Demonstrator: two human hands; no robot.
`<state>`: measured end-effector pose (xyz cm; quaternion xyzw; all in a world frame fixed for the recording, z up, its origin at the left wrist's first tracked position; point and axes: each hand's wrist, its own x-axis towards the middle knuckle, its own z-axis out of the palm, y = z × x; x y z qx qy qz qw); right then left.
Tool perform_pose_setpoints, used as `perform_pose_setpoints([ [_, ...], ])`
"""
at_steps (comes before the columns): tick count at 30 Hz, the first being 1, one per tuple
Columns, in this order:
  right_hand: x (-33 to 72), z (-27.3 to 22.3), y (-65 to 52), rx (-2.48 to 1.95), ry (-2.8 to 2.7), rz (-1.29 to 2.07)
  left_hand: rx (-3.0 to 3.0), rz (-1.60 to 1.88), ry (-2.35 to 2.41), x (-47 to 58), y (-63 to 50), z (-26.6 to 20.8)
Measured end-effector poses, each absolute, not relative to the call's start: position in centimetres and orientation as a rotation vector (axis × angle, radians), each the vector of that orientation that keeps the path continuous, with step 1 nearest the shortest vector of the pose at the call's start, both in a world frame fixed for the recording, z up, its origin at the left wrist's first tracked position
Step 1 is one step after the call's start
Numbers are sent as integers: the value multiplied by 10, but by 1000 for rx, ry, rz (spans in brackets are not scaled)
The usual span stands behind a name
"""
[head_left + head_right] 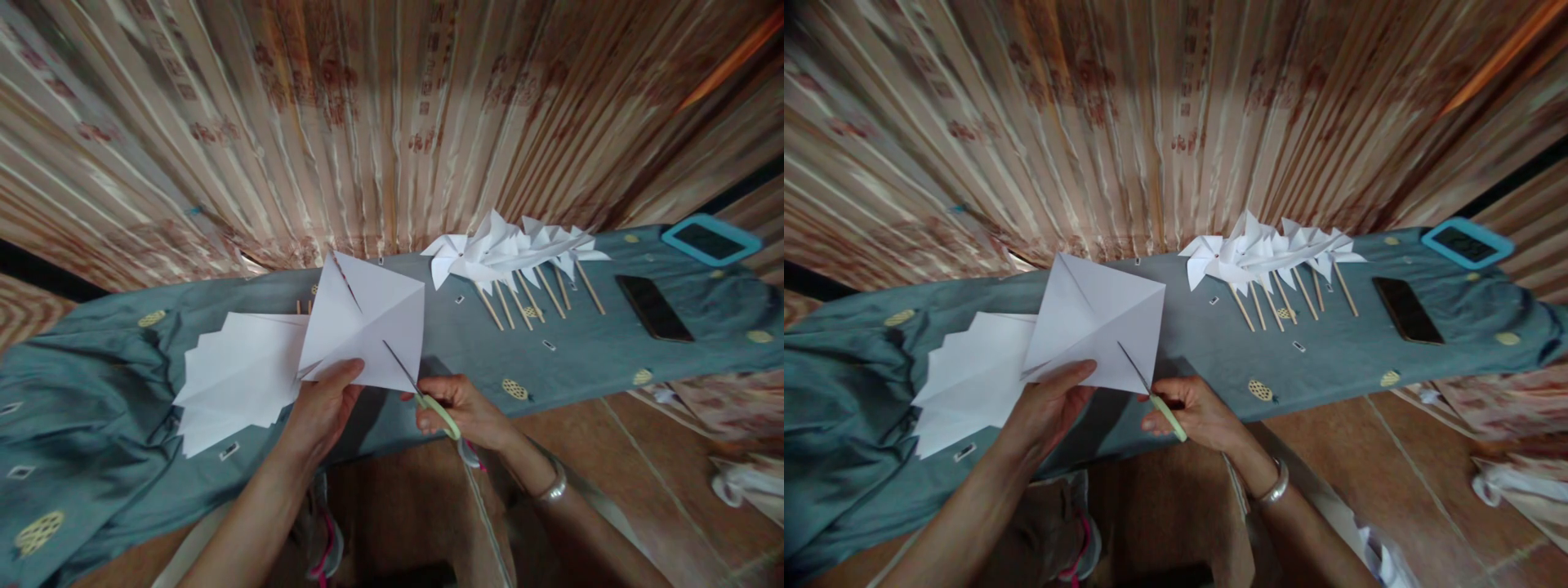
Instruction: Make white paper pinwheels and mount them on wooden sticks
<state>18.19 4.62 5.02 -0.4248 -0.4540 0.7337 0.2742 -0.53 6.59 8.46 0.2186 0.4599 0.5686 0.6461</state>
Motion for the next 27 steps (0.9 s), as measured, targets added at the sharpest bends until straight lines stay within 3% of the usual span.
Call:
perform_pose_setpoints([
  [27, 181, 53, 47, -1073, -1191, 1967, 455, 1272, 1047, 0, 63, 84],
])
